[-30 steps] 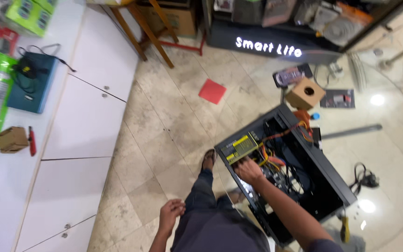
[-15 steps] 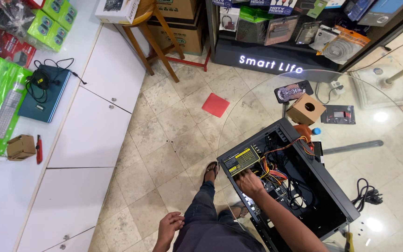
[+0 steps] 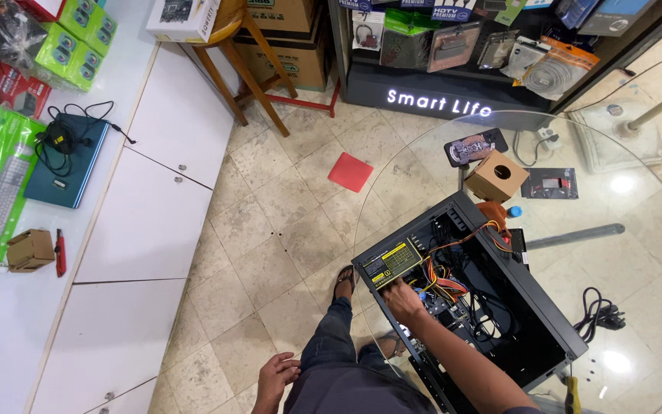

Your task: The person assembles a desktop computer by connecting internal power cables to the motherboard and power supply. They route and secure the wires inside the open case, ensuring connections are properly seated.

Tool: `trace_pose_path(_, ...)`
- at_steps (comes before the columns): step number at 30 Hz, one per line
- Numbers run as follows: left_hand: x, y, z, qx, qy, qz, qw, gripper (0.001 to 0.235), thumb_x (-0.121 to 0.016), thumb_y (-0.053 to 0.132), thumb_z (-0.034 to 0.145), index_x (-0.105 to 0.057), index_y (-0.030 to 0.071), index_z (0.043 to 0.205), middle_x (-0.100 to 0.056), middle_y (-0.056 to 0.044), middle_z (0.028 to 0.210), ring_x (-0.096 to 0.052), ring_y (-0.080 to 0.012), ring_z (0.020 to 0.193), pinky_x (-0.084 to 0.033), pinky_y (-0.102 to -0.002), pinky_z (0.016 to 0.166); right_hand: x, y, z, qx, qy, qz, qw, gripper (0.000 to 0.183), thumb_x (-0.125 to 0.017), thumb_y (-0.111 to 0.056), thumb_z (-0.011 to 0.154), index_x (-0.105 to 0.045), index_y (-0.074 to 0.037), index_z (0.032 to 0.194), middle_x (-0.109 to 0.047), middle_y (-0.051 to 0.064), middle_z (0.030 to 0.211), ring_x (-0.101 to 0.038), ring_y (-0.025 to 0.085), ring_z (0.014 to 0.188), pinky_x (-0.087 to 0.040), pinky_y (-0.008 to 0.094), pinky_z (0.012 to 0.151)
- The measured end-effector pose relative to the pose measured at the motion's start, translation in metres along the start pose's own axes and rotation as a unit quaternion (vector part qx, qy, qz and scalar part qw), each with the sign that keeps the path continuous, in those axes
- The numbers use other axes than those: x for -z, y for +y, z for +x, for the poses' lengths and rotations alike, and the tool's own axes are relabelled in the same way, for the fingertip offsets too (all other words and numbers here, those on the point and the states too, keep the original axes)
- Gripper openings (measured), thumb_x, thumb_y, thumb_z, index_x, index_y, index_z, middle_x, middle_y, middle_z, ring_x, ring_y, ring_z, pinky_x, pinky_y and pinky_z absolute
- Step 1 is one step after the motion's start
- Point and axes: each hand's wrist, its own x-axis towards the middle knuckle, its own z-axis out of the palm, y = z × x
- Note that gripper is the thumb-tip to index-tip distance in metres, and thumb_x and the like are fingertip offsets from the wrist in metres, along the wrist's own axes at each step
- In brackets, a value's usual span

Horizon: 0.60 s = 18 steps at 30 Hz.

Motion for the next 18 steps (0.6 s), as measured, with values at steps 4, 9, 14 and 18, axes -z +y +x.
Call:
trace_pose_path(4, 0.002, -0.016, 0.015, -0.035, -0.021, -0.020, 0.999, 0.040, -0.069, -0.018, 0.081, -0.072, -0.004, 0.119, -0.083, -0.026, 0.099, -0.076, -0.0308, 0.078, -0.061, -0.037, 0.070, 0.003, -0.001, -0.001, -0.010, 0.070, -0.080, 0.994, 0.041, -0.059, -0.024, 0.103, -0.057, -0.009, 0.142, -0.055, 0.015, 0.148, -0.054, 0.029, 0.135, -0.037, 0.047, 0.116)
trace_pose_path(9, -0.002, -0.005, 0.006, 0.014, 0.005, -0.014, 1.000, 0.036, -0.070, -0.015, 0.086, -0.073, -0.006, 0.121, -0.082, -0.026, 0.101, -0.074, -0.0320, 0.083, -0.060, -0.039, 0.075, 0.002, 0.002, 0.003, 0.006, -0.010, 0.003, 1.000, 0.030, -0.046, -0.015, 0.110, -0.052, -0.006, 0.138, -0.064, 0.005, 0.098, -0.060, 0.016, 0.082, -0.033, 0.048, 0.120)
trace_pose_path(14, -0.001, -0.017, 0.014, 0.002, -0.007, -0.035, 0.999, 0.039, -0.071, -0.017, 0.085, -0.072, -0.006, 0.122, -0.082, -0.027, 0.102, -0.075, -0.0328, 0.085, -0.059, -0.038, 0.075, 0.001, 0.003, 0.005, -0.013, -0.003, 0.086, 0.996, 0.022, -0.041, -0.017, 0.112, -0.057, -0.010, 0.125, -0.057, 0.001, 0.084, -0.054, 0.014, 0.071, -0.035, 0.046, 0.114)
trace_pose_path(18, -0.015, 0.016, -0.012, 0.036, 0.022, -0.002, 0.999, 0.036, -0.069, -0.013, 0.090, -0.073, -0.006, 0.124, -0.081, -0.026, 0.105, -0.074, -0.0341, 0.093, -0.058, -0.041, 0.084, -0.023, 0.003, 0.027, -0.012, 0.047, 0.089, 0.995, 0.025, -0.039, -0.019, 0.111, -0.064, -0.016, 0.114, -0.065, 0.006, 0.102, -0.059, 0.016, 0.085, -0.048, 0.036, 0.087)
